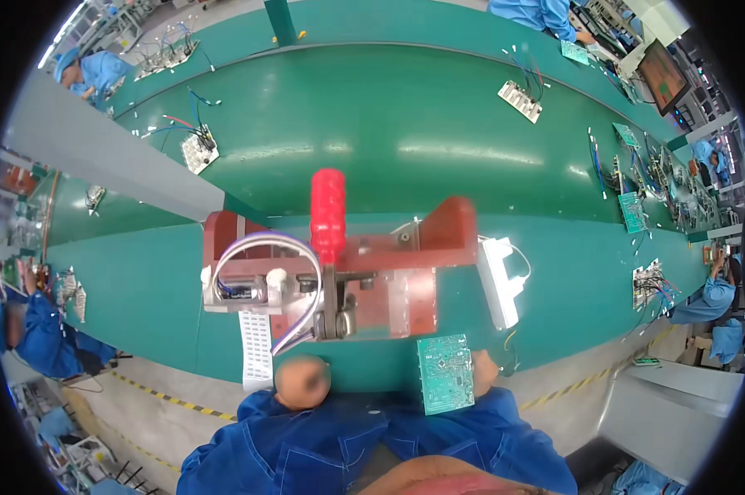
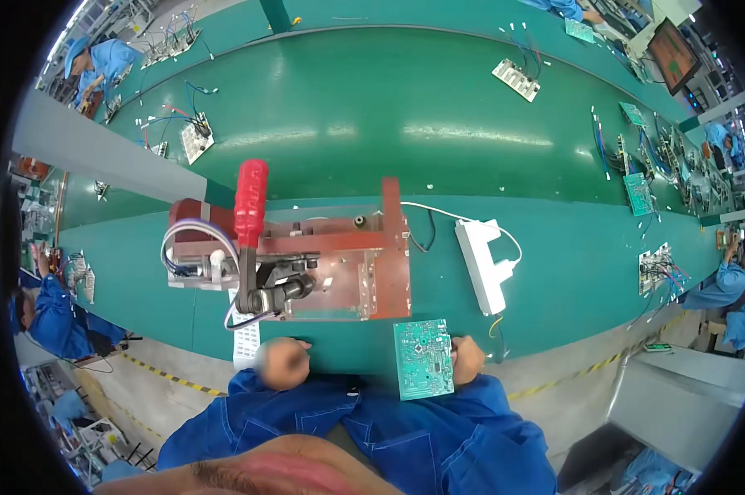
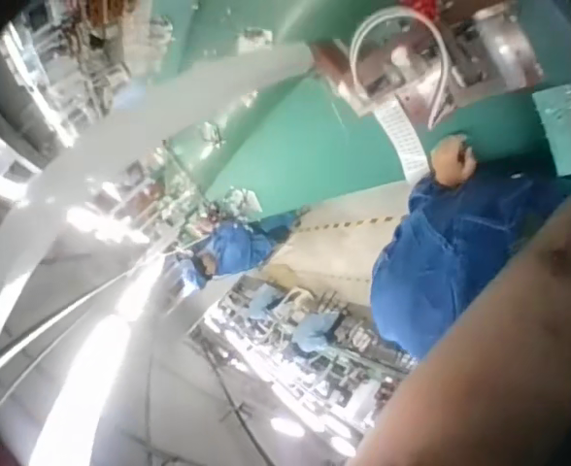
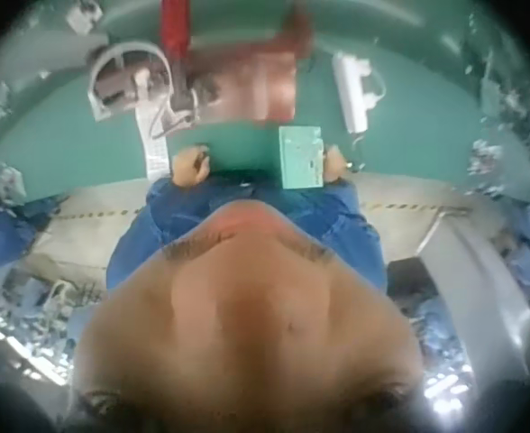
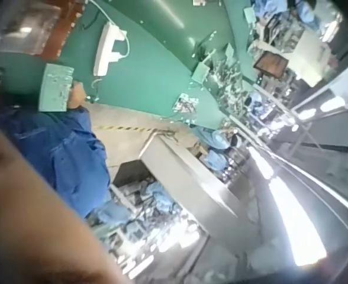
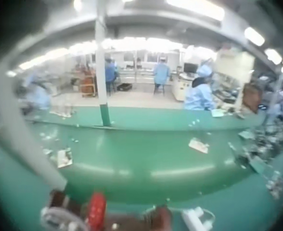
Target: Assembling and testing electronic circuit boards by placing them into a testing jig and connecting specific wires.
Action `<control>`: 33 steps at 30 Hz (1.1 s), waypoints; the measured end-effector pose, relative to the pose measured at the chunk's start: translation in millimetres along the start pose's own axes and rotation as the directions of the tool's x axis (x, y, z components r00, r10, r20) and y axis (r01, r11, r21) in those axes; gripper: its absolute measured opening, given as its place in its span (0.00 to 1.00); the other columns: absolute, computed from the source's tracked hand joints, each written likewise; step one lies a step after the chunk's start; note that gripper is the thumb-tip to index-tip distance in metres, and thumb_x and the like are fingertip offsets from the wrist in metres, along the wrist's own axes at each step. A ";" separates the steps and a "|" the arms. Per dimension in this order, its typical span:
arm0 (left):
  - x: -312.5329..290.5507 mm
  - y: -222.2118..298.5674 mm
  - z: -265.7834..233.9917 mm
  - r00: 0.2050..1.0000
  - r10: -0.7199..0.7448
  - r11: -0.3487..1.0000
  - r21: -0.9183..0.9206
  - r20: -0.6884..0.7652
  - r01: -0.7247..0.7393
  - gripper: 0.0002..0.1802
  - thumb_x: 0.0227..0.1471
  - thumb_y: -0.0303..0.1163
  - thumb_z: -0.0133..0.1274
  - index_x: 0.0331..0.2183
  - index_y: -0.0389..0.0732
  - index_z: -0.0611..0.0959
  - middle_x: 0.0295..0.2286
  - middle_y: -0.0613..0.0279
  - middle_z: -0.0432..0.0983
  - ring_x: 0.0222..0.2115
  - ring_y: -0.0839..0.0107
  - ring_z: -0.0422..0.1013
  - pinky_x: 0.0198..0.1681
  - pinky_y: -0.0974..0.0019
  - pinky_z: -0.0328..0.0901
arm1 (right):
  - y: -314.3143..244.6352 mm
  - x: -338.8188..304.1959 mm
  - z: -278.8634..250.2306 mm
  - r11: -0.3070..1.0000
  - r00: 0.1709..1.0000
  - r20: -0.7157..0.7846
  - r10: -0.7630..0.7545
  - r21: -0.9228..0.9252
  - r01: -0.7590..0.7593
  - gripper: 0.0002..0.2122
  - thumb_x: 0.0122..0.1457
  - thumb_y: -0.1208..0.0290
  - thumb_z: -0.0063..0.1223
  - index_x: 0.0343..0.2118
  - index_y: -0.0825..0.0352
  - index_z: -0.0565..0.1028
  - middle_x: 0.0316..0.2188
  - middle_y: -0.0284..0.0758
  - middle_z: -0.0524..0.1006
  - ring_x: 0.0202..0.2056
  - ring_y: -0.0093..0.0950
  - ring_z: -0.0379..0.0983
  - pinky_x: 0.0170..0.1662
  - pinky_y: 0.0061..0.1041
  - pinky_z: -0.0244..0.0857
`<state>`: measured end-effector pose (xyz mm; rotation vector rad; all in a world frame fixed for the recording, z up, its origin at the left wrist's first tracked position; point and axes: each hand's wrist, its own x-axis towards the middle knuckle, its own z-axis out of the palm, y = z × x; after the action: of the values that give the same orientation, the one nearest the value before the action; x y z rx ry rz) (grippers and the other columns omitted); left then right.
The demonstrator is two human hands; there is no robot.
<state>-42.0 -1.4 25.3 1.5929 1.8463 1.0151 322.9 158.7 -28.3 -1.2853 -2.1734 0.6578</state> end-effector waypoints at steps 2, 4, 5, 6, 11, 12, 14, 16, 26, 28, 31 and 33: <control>4.1 -1.9 -1.3 0.999 0.048 0.999 -0.011 -0.010 -0.048 0.11 0.39 0.25 0.59 0.31 0.38 0.82 0.16 0.61 0.68 0.15 0.62 0.66 0.20 0.61 0.61 | -6.9 -1.8 -2.9 1.000 1.000 -0.019 -0.013 0.000 0.013 0.18 0.64 0.54 0.48 0.33 0.66 0.77 0.25 0.44 0.72 0.26 0.45 0.72 0.29 0.42 0.63; 7.9 2.8 -5.2 0.990 0.138 0.988 0.068 0.002 -0.138 0.11 0.39 0.26 0.60 0.31 0.40 0.82 0.16 0.62 0.68 0.15 0.62 0.66 0.20 0.62 0.61 | -15.2 -1.7 -13.9 0.987 0.994 -0.061 0.088 0.137 -0.079 0.18 0.66 0.54 0.44 0.33 0.66 0.76 0.26 0.44 0.71 0.27 0.45 0.71 0.30 0.43 0.63; 3.7 4.6 -4.2 0.993 0.113 0.987 0.114 -0.014 -0.111 0.11 0.38 0.26 0.60 0.30 0.40 0.82 0.15 0.63 0.67 0.14 0.63 0.66 0.19 0.62 0.60 | -13.7 -6.1 -12.6 0.987 0.988 -0.043 0.147 0.067 -0.143 0.18 0.66 0.54 0.44 0.34 0.66 0.75 0.26 0.44 0.70 0.26 0.46 0.71 0.29 0.42 0.62; 1.8 5.9 0.5 0.993 0.120 0.986 0.117 -0.016 -0.117 0.11 0.38 0.26 0.60 0.30 0.40 0.82 0.15 0.63 0.67 0.14 0.63 0.66 0.19 0.62 0.60 | -11.3 -6.5 -13.7 0.988 0.988 -0.050 0.144 0.068 -0.140 0.18 0.66 0.54 0.44 0.34 0.66 0.75 0.26 0.44 0.70 0.26 0.46 0.71 0.29 0.42 0.62; -3.4 -1.4 11.9 0.975 0.114 0.978 0.195 -0.192 -0.076 0.12 0.41 0.20 0.60 0.33 0.38 0.81 0.18 0.60 0.69 0.15 0.65 0.64 0.20 0.62 0.58 | -5.9 -6.2 -8.0 0.976 0.977 -0.122 -0.177 -0.149 0.159 0.10 0.61 0.64 0.49 0.35 0.67 0.75 0.25 0.44 0.69 0.25 0.46 0.69 0.28 0.42 0.60; -5.6 -0.9 14.0 0.958 0.159 0.975 0.192 -0.238 -0.114 0.17 0.40 0.19 0.61 0.37 0.36 0.82 0.21 0.59 0.70 0.17 0.65 0.65 0.21 0.63 0.59 | -3.2 -1.9 -12.2 0.966 0.977 -0.050 -0.210 -0.163 0.199 0.08 0.59 0.68 0.51 0.35 0.67 0.75 0.25 0.44 0.69 0.26 0.46 0.69 0.28 0.41 0.60; -9.2 20.7 7.1 0.944 0.305 0.934 0.233 -0.124 -0.271 0.41 0.39 0.26 0.67 0.57 0.35 0.72 0.45 0.45 0.73 0.36 0.54 0.75 0.40 0.59 0.71 | -29.5 5.7 -8.4 0.920 0.913 -0.122 -0.389 -0.005 0.391 0.05 0.56 0.72 0.53 0.34 0.67 0.74 0.24 0.43 0.69 0.27 0.45 0.70 0.29 0.42 0.62; -17.0 54.4 -9.9 0.895 0.425 0.886 0.142 0.135 -0.442 0.61 0.32 0.37 0.73 0.65 0.34 0.60 0.63 0.39 0.57 0.62 0.41 0.58 0.63 0.51 0.59 | -72.9 6.8 -17.5 0.871 0.881 0.001 -0.474 0.151 0.468 0.05 0.58 0.71 0.53 0.33 0.67 0.74 0.24 0.43 0.71 0.28 0.45 0.72 0.31 0.41 0.64; -33.3 107.5 -40.5 0.749 0.575 0.781 0.050 0.330 -0.622 0.49 0.32 0.47 0.72 0.53 0.33 0.71 0.44 0.46 0.72 0.46 0.48 0.71 0.50 0.55 0.66 | -157.0 -34.7 7.4 0.700 0.803 0.131 -0.582 0.584 0.412 0.13 0.54 0.77 0.63 0.42 0.70 0.77 0.39 0.40 0.80 0.41 0.34 0.77 0.46 0.31 0.70; -35.3 103.1 -41.9 0.829 0.519 0.822 0.144 0.206 -0.551 0.47 0.33 0.45 0.71 0.53 0.33 0.71 0.43 0.46 0.72 0.46 0.47 0.70 0.51 0.55 0.66 | -169.0 -57.6 22.7 0.679 0.821 0.213 -0.529 0.688 0.258 0.21 0.54 0.75 0.65 0.51 0.69 0.74 0.48 0.38 0.77 0.48 0.29 0.74 0.52 0.30 0.67; -28.4 91.5 -36.5 0.856 0.503 0.800 0.310 0.119 -0.513 0.43 0.34 0.43 0.69 0.50 0.32 0.72 0.41 0.45 0.71 0.45 0.46 0.70 0.51 0.54 0.65 | -180.4 -76.1 77.0 0.510 0.930 -0.004 -0.368 0.835 0.205 0.23 0.65 0.68 0.56 0.61 0.70 0.65 0.58 0.39 0.69 0.58 0.28 0.64 0.61 0.30 0.58; -22.3 82.0 -29.6 0.870 0.493 0.780 0.436 0.013 -0.449 0.42 0.35 0.43 0.68 0.51 0.31 0.73 0.41 0.43 0.71 0.44 0.45 0.70 0.51 0.54 0.65 | -194.0 -64.4 97.2 0.319 0.981 0.006 -0.195 0.946 0.058 0.22 0.68 0.69 0.51 0.61 0.71 0.63 0.56 0.36 0.69 0.56 0.27 0.64 0.60 0.29 0.59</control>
<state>-10.7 -26.3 105.9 2.4041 1.8653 0.9398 162.4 4.2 11.4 -0.3834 -1.3856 1.6485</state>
